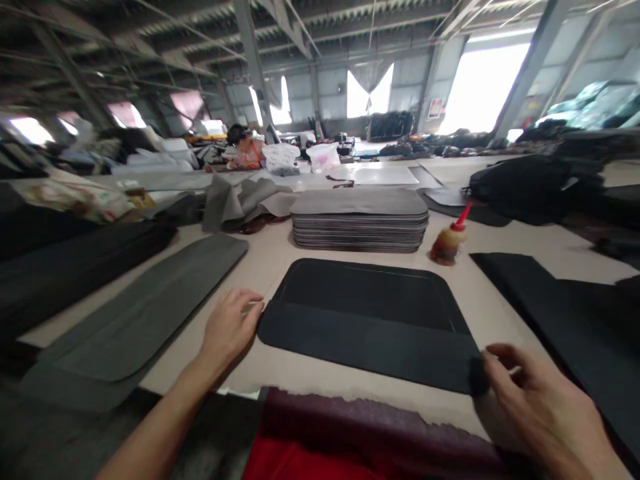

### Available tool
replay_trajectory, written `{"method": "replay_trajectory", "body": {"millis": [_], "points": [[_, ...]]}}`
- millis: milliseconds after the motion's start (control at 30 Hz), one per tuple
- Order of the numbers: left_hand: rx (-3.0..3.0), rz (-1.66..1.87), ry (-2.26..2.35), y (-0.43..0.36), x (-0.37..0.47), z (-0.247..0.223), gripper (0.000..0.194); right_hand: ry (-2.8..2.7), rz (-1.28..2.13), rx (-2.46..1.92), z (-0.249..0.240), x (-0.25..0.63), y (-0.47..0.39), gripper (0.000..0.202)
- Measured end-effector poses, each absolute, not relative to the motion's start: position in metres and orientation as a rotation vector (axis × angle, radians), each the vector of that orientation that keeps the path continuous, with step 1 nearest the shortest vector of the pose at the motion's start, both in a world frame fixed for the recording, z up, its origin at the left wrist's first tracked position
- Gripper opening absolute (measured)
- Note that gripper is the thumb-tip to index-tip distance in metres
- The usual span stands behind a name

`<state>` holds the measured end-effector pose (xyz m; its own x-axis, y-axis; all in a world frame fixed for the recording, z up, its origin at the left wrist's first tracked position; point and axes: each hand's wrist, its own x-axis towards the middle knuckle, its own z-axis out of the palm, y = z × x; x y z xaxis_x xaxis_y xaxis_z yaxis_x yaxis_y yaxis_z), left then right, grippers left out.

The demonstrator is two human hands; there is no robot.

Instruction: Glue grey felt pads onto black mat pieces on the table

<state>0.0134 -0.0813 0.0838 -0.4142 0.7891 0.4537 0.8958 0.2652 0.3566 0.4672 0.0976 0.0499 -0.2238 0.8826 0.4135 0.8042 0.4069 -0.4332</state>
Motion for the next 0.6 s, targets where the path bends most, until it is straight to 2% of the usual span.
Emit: {"method": "replay_trajectory", "body": {"millis": [33, 100, 233, 333, 433, 600], "points": [[-1.632, -0.867, -2.308, -0.079, 0.022, 0.088, 0.02, -2.087, 0.204, -1.44, 0.061, 0.45, 0.086, 0.032], [-1.891, -0.861, -2.208, -0.072, 0.047, 0.096, 0.027, -2.187, 0.138, -1.189, 0.074, 0.409, 0.063, 0.049], [-2.497, -0.554, -2.094, -0.056, 0.097, 0.098, 0.07, -2.621, 0.123, -0.747, 0.072, 0.337, 0.035, 0.048], [-2.611, -0.287, -2.123, -0.053, 0.111, 0.089, 0.087, -2.815, 0.171, -0.724, 0.067, 0.32, 0.029, 0.059], [-2.58, -0.194, -2.107, -0.059, 0.101, 0.08, 0.089, -2.857, 0.184, -0.831, 0.065, 0.333, 0.028, 0.071], [-2.444, -0.224, -2.072, -0.083, 0.053, 0.064, 0.081, -2.745, 0.091, -1.104, 0.054, 0.384, 0.037, 0.081]]}}
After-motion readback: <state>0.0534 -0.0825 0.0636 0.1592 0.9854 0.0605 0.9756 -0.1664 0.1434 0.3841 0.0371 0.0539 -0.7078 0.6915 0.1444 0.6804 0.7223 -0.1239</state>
